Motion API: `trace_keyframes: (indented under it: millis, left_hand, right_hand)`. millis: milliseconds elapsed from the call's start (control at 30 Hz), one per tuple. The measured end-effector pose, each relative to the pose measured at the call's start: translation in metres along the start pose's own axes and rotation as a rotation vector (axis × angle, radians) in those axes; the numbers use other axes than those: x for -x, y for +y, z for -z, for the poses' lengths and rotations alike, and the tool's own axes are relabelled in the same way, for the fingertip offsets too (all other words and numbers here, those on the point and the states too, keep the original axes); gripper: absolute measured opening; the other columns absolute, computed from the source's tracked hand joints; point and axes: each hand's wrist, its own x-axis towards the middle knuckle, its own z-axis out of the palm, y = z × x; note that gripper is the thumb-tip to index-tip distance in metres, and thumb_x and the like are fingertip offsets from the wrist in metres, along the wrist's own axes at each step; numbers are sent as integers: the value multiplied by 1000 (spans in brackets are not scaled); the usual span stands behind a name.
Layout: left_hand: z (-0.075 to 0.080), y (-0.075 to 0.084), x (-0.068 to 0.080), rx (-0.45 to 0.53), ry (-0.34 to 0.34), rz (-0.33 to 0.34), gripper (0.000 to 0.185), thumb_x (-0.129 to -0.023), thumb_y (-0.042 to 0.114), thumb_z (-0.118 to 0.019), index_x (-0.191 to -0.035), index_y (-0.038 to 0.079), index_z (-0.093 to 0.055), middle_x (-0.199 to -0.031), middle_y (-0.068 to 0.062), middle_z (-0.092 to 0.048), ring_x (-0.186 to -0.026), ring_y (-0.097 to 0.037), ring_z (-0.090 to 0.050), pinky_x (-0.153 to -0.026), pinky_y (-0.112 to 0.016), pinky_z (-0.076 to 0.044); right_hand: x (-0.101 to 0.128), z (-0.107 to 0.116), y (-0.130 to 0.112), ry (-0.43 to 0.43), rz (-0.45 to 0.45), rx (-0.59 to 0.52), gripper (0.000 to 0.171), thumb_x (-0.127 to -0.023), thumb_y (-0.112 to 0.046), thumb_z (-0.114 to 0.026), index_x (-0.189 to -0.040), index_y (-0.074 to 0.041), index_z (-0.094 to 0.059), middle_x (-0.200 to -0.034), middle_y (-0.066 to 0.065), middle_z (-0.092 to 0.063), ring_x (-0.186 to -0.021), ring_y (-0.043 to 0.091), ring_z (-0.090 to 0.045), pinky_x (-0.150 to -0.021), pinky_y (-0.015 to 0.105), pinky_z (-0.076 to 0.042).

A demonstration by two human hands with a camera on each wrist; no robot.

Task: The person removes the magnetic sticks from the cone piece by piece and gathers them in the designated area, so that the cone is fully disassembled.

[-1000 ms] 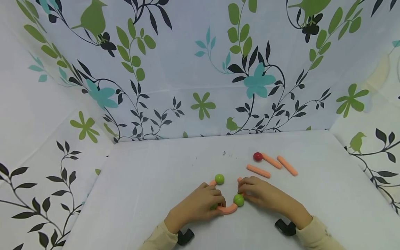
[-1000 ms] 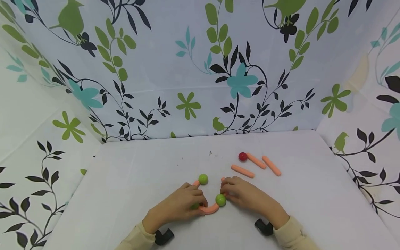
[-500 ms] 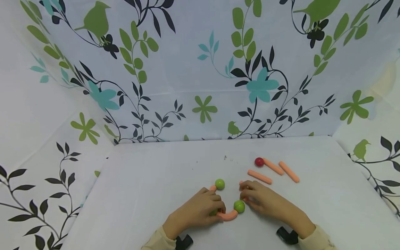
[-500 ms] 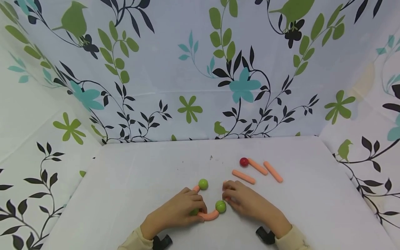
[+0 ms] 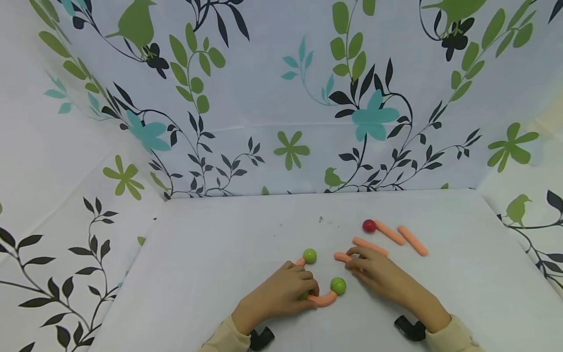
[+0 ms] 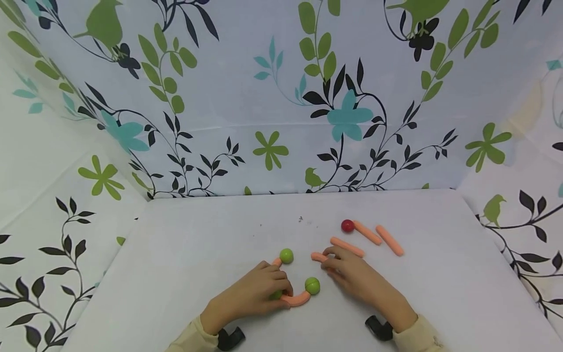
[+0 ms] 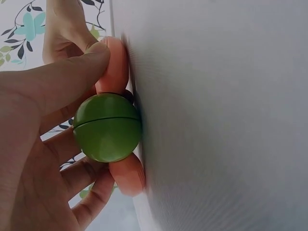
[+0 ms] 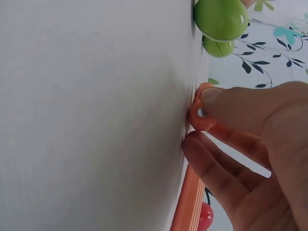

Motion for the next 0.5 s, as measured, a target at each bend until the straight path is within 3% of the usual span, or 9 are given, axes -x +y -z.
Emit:
trace_keyframes:
  millis: [167,300,400,500]
  left_hand:
    - [-1,1,1,-1,5,18,15,-94,46,-76,-99,32,-73,-96,21,-68,-92,2,-57,-87,-23,-42]
    - [-1,1,1,-5,2,37,14,-95,45,-75,-99,32,-73,-95,21,-67,-91,2,-56,-92,-28,-44]
    - [-1,0,2,-15,4,47,13,-95,44,-76,-99,33,-73,-95,21,-67,-91,1,-56,-96,-32,-45]
    - [-1,0,2,-35,14,44,13,-94,44,-77,-99,32,-73,-94,20,-67,-90,0,-56,-97,-36,-46]
  right_hand:
    - [0,1,-3,62,-51,42,23,-89,-4,-80,-109,-16,-80,-119,3,-73,-116,27,-69,-88,42,-61]
    - [1,3,-5,67,-178,46,24,-89,-5,-80,-111,-14,-79,-125,7,-74,-122,31,-68,-91,45,-60]
    - [1,3,-5,52,-273,42,23,-90,-7,-80,-112,-14,-78,-128,6,-73,-122,30,-67,-93,44,-60]
    - [1,3,-3,60,-305,49,21,-90,-7,-80,-110,-14,-76,-123,3,-73,-117,26,-68,-92,43,-60]
